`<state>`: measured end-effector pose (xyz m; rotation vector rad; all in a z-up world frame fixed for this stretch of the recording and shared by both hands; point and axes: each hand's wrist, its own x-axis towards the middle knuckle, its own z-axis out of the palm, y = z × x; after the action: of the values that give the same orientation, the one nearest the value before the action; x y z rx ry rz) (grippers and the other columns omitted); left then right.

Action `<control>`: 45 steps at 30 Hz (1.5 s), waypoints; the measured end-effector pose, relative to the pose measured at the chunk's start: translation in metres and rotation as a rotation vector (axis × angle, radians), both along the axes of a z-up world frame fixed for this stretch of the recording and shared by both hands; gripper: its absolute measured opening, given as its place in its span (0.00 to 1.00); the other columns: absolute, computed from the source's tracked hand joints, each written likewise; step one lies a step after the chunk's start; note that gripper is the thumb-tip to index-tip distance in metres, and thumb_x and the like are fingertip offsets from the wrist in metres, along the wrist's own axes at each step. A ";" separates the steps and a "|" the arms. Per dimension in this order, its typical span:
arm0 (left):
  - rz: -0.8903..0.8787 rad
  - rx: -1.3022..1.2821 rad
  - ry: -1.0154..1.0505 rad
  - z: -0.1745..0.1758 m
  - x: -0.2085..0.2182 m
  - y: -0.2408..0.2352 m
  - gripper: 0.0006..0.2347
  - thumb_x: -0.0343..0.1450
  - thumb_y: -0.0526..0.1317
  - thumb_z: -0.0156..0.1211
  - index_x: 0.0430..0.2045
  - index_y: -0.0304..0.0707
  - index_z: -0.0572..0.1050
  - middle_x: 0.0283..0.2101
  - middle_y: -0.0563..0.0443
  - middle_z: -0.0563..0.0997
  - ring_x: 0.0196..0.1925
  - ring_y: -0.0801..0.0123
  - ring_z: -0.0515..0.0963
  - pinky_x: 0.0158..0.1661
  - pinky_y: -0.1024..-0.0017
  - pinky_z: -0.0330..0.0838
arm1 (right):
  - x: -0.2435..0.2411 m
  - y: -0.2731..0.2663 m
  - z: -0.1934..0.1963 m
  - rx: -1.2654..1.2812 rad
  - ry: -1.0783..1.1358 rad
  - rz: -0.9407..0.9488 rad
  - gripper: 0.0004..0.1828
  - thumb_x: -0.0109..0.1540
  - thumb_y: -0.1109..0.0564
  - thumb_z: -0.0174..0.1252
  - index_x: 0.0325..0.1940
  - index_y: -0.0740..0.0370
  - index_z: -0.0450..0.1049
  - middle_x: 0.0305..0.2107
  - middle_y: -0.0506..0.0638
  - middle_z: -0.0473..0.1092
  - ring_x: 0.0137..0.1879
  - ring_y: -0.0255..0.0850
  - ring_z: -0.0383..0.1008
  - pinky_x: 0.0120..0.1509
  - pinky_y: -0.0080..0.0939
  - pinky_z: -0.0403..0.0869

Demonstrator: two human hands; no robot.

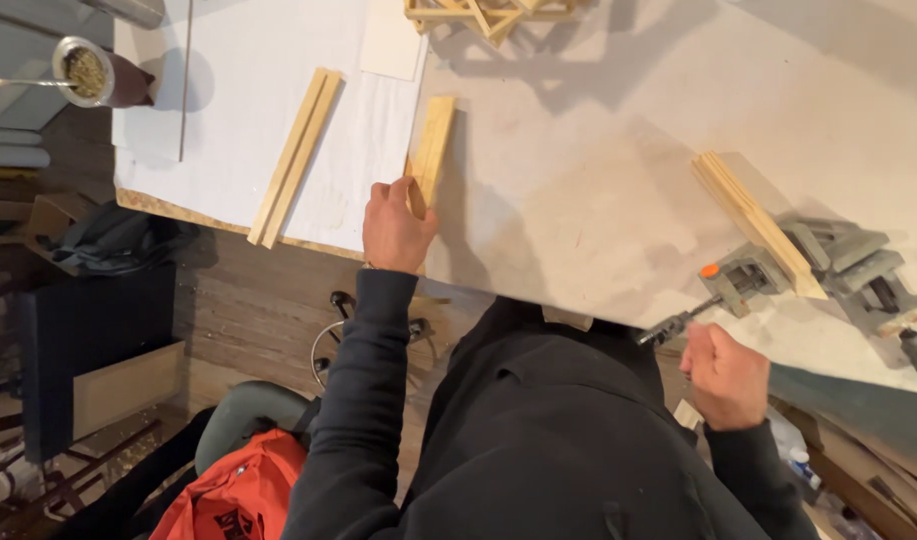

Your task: Assembling wooden frame pieces using corner clamps, wood glue, and a hammer.

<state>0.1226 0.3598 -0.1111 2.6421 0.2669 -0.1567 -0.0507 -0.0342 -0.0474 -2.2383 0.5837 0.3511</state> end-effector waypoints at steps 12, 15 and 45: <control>-0.441 0.261 -0.407 0.131 -0.082 -0.110 0.14 0.71 0.30 0.64 0.51 0.30 0.76 0.42 0.45 0.73 0.37 0.62 0.72 0.36 0.68 0.67 | 0.092 0.052 0.031 1.031 0.325 0.075 0.21 0.68 0.39 0.49 0.55 0.53 0.74 0.20 0.43 0.67 0.24 0.30 0.59 0.28 0.33 0.62; -0.640 0.280 -0.487 0.162 -0.100 -0.142 0.18 0.68 0.34 0.59 0.54 0.27 0.76 0.42 0.49 0.73 0.37 0.63 0.72 0.37 0.68 0.66 | 0.089 0.054 0.027 1.271 0.442 -0.324 0.26 0.67 0.35 0.45 0.44 0.57 0.75 0.18 0.44 0.65 0.23 0.32 0.59 0.27 0.33 0.59; -0.600 -0.951 0.267 0.108 -0.105 -0.203 0.12 0.74 0.42 0.62 0.45 0.31 0.77 0.30 0.47 0.82 0.31 0.64 0.80 0.36 0.66 0.77 | 0.074 -0.036 0.069 0.845 -0.551 0.639 0.17 0.69 0.52 0.61 0.56 0.66 0.72 0.47 0.53 0.70 0.49 0.37 0.71 0.54 0.36 0.72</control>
<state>0.0174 0.1569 -0.0027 1.6684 -0.4344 -0.6502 0.0234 -0.0701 0.0216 -1.5155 -0.5165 0.2114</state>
